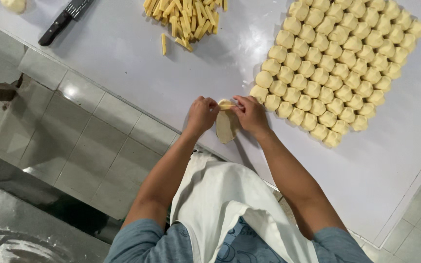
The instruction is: The person cuts small blocks of dough with a knife, flattens them by hand, places a stick-like filling inside, and rolls the dough into a cylinder.
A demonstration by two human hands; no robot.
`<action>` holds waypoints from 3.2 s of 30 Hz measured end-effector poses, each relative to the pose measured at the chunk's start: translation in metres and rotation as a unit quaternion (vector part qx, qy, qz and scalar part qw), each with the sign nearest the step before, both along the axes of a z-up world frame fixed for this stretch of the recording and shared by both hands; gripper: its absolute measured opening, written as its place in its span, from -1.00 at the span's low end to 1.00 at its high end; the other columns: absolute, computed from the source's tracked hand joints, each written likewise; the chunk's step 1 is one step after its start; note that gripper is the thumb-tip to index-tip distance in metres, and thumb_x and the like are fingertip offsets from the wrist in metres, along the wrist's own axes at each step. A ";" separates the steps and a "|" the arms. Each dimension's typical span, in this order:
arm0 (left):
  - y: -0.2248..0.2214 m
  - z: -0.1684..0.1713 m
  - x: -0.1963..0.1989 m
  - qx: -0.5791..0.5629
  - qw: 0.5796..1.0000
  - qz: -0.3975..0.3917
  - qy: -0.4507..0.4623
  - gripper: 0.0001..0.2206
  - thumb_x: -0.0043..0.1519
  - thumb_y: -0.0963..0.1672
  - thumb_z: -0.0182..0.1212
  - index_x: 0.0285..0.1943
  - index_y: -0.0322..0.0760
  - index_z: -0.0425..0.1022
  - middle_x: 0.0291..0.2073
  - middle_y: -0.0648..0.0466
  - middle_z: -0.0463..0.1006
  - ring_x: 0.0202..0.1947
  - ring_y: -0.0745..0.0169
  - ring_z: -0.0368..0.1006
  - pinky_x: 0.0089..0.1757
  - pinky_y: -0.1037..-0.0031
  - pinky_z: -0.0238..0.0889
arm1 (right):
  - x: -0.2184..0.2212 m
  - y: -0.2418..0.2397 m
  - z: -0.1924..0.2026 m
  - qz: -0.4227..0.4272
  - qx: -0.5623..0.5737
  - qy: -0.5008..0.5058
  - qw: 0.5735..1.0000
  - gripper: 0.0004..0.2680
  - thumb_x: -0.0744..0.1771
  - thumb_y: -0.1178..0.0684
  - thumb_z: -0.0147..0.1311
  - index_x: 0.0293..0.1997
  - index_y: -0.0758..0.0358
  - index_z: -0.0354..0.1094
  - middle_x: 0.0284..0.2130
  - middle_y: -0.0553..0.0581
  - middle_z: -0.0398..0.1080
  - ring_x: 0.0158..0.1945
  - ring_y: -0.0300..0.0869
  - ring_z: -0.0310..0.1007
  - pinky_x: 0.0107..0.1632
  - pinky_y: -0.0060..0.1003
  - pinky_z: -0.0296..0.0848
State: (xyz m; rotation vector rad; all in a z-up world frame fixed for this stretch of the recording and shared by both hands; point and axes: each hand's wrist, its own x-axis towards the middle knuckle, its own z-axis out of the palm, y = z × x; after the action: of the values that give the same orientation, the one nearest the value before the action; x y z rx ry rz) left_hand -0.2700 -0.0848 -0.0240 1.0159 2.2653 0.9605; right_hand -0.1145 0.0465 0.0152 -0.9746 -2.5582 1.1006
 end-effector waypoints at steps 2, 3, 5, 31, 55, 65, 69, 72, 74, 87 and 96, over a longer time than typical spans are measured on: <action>0.003 -0.001 0.000 -0.009 1.000 0.015 -0.015 -0.76 0.16 -0.08 0.33 -0.03 -0.21 0.60 -0.24 -0.04 0.56 -0.12 -0.04 0.48 -0.05 0.20 0.34 | -0.005 0.005 -0.013 0.028 0.044 -0.001 0.999 -0.75 0.32 0.05 0.26 0.11 0.18 0.50 -0.23 0.19 0.46 -0.21 -0.04 0.49 -0.10 -0.17 0.49; 0.002 0.000 0.002 -0.016 0.999 0.023 -0.025 -0.70 0.14 -0.07 0.34 0.04 -0.18 0.56 -0.23 -0.05 0.54 -0.12 -0.05 0.46 -0.05 0.18 0.32 | -0.005 0.005 -0.019 0.043 0.064 -0.003 0.997 -0.76 0.32 0.05 0.26 0.11 0.17 0.51 -0.23 0.19 0.45 -0.20 -0.02 0.48 -0.10 -0.16 0.48; 0.002 0.003 0.000 -0.029 1.000 0.002 0.001 -0.79 0.17 -0.07 0.33 -0.03 -0.04 0.64 -0.18 -0.07 0.50 -0.08 -0.10 0.43 -0.05 0.16 0.30 | -0.003 0.011 -0.028 0.036 0.013 -0.007 0.999 -0.80 0.32 0.06 0.25 0.04 0.16 0.51 -0.20 0.16 0.44 -0.22 -0.08 0.50 -0.11 -0.20 0.49; -0.041 0.018 0.034 -0.024 0.994 -0.063 0.086 -0.68 0.12 0.07 0.40 0.07 0.25 0.64 0.06 0.11 0.38 0.12 0.02 0.24 0.12 0.10 0.02 | 0.030 -0.022 0.000 0.071 0.046 -0.057 0.995 -0.74 0.24 0.03 0.42 0.00 0.04 0.57 -0.32 0.00 0.38 -0.30 -0.21 0.41 -0.20 -0.25 0.44; -0.082 0.015 0.063 0.023 0.995 -0.039 0.090 -0.60 0.07 0.05 0.45 0.11 0.13 0.64 0.11 0.08 0.40 0.10 -0.02 0.27 0.10 0.09 0.03 | 0.053 -0.060 0.007 0.085 0.113 -0.113 0.984 -0.67 0.20 -0.03 0.43 0.05 -0.04 0.54 -0.21 0.04 0.40 -0.12 -0.11 0.43 -0.09 -0.17 0.45; -0.094 0.011 0.089 0.018 0.992 -0.061 0.112 -0.67 0.10 0.02 0.46 0.05 0.12 0.64 0.20 0.09 0.39 0.19 -0.04 0.28 0.14 0.08 0.05 | 0.075 -0.077 0.005 0.101 0.155 -0.027 0.982 -0.73 0.20 0.10 0.34 -0.02 0.01 0.57 -0.11 0.06 0.42 0.02 -0.01 0.43 0.04 -0.11 0.47; -0.093 0.022 0.102 0.007 0.995 -0.048 0.084 -0.20 -0.14 -0.06 0.54 0.40 -0.08 0.37 0.28 -0.08 0.25 0.24 -0.20 0.18 0.14 0.02 0.02 | 0.086 -0.077 0.006 0.109 0.178 -0.004 0.978 -0.68 0.24 0.14 0.30 0.11 0.10 0.51 0.10 0.12 0.42 0.08 0.04 0.41 0.17 -0.08 0.40; -0.112 0.024 0.100 0.013 0.995 0.010 0.096 -0.20 -0.08 -0.05 0.56 0.41 -0.10 0.29 0.28 -0.16 0.19 0.25 -0.27 0.11 0.09 -0.07 -0.01 | 0.100 -0.087 0.002 0.180 0.221 0.027 0.958 -0.52 0.30 0.16 0.15 0.42 0.38 0.15 0.33 0.34 0.23 0.38 0.21 0.23 0.42 0.05 0.21; -0.133 0.022 0.098 0.002 0.993 0.098 0.063 -0.29 0.02 -0.06 0.53 0.40 -0.07 0.31 0.27 -0.11 0.23 0.27 -0.22 0.14 0.15 -0.03 0.02 | 0.098 -0.104 -0.011 0.241 0.192 0.026 0.951 -0.45 0.39 0.01 0.08 0.49 0.49 -0.14 0.40 0.45 0.07 0.47 0.30 0.03 0.47 0.16 0.02; -0.208 0.021 0.043 -0.020 0.986 0.165 0.021 -0.30 0.13 0.00 0.48 0.44 -0.15 0.26 0.27 -0.16 0.16 0.14 -0.19 0.18 0.12 -0.01 0.09 | -0.116 -0.010 -0.051 0.054 0.236 -0.003 0.970 -0.34 0.49 -0.51 -0.63 0.63 0.29 -0.46 0.61 0.35 -0.35 0.69 0.18 -0.28 0.63 0.21 -0.15; -0.226 0.005 0.005 0.021 0.988 0.153 0.012 -0.28 0.16 0.04 0.46 0.46 -0.17 0.23 0.28 -0.21 0.16 0.19 -0.25 0.14 0.16 -0.02 0.10 | 0.016 -0.133 -0.010 0.223 0.206 -0.181 0.936 -0.33 0.41 -0.44 -0.26 0.54 0.40 -0.15 0.51 0.45 -0.12 0.56 0.39 -0.25 0.48 0.31 -0.21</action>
State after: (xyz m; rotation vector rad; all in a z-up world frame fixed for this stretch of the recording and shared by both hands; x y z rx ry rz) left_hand -0.2647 -0.3104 -0.0192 0.7096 2.4771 1.1281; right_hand -0.0984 -0.0862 0.0056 -0.5392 -3.2320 0.4370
